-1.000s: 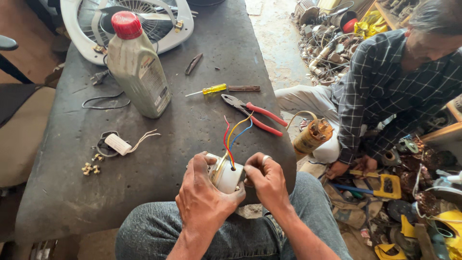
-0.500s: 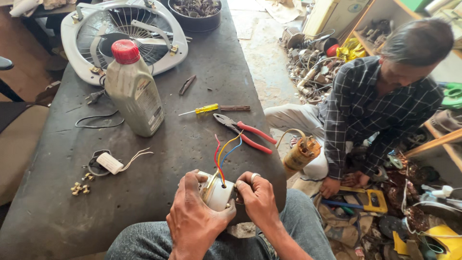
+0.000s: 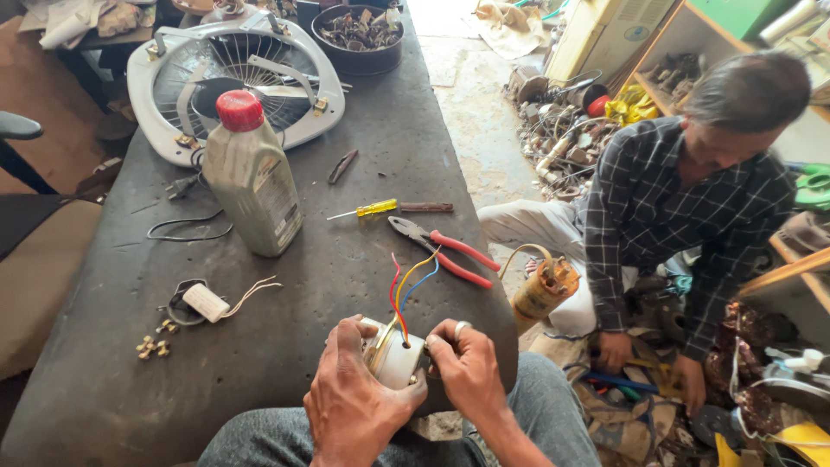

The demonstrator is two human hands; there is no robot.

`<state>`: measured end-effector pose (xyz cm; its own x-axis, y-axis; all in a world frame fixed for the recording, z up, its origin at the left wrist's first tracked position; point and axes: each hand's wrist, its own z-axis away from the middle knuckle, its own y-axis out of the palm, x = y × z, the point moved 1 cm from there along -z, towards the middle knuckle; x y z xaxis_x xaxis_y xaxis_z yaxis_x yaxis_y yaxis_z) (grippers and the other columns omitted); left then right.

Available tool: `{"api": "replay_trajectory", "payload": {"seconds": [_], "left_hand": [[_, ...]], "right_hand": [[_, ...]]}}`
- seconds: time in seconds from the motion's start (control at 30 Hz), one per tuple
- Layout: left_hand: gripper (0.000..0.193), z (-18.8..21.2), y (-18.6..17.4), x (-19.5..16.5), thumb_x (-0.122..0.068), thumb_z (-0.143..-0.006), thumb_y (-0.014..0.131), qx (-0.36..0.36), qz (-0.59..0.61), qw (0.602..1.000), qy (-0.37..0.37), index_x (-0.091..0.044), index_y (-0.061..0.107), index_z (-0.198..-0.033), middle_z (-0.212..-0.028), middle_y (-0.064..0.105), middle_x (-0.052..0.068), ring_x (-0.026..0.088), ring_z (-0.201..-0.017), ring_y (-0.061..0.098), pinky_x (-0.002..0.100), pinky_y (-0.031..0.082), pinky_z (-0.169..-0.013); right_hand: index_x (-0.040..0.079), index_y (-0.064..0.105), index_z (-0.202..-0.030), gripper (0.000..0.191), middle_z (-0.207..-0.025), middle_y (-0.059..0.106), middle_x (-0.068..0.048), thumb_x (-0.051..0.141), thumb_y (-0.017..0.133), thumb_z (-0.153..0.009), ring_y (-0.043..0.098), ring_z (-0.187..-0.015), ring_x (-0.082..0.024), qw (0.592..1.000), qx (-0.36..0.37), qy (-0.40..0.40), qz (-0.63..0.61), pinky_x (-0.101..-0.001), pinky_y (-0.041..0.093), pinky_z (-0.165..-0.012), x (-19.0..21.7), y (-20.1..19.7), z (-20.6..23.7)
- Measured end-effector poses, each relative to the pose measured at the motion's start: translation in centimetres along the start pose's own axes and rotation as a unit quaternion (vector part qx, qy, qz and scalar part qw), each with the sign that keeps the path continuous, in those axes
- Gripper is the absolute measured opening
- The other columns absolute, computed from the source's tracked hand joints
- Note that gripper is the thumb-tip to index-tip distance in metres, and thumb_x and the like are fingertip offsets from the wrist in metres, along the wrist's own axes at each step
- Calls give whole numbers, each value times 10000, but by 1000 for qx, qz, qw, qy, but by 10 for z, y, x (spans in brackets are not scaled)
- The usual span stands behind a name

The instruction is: The person assembles a small cylindrical electrical component by inserting brass pins into a white housing, securing a metal band with pliers, and attaching a wire harness. They repeatedly adjust the pins and band while working at a cluttered workbench.

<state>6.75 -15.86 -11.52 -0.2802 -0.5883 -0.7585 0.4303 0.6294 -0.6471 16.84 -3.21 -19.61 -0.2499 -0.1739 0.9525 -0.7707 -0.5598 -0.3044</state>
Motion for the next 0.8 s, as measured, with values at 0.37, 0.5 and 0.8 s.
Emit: {"api": "replay_trajectory", "payload": {"seconds": [0.37, 0.5, 0.8], "left_hand": [[926, -33, -6, 41, -426, -485, 978, -27, 118, 993, -12, -73, 497, -1194, -1063, 700, 160, 274, -966, 727, 397, 578, -857], [929, -30, -2, 48, -367, -493, 949, -24, 147, 988, 34, -56, 476, -1230, -1103, 681, 167, 283, -1002, 713, 394, 564, -872], [835, -52, 7, 19, -502, -623, 901, -44, 44, 998, 17, -83, 530, -1242, -1224, 618, 178, 368, -1167, 609, 462, 499, -963]], "right_hand": [[34, 721, -1033, 176, -840, 716, -61, 151, 686, -906, 683, -704, -106, 998, -52, -15, -13, -270, 555, -642, 9, 5, 11], [32, 720, -1083, 261, -886, 743, -35, 52, 739, -823, 686, -778, -91, 1000, 18, -10, -22, -248, 569, -699, -3, 4, 20], [0, 761, -1035, 182, -882, 773, -25, 18, 762, -854, 688, -771, -63, 992, 27, -14, -119, -218, 554, -693, -33, 19, 13]]}}
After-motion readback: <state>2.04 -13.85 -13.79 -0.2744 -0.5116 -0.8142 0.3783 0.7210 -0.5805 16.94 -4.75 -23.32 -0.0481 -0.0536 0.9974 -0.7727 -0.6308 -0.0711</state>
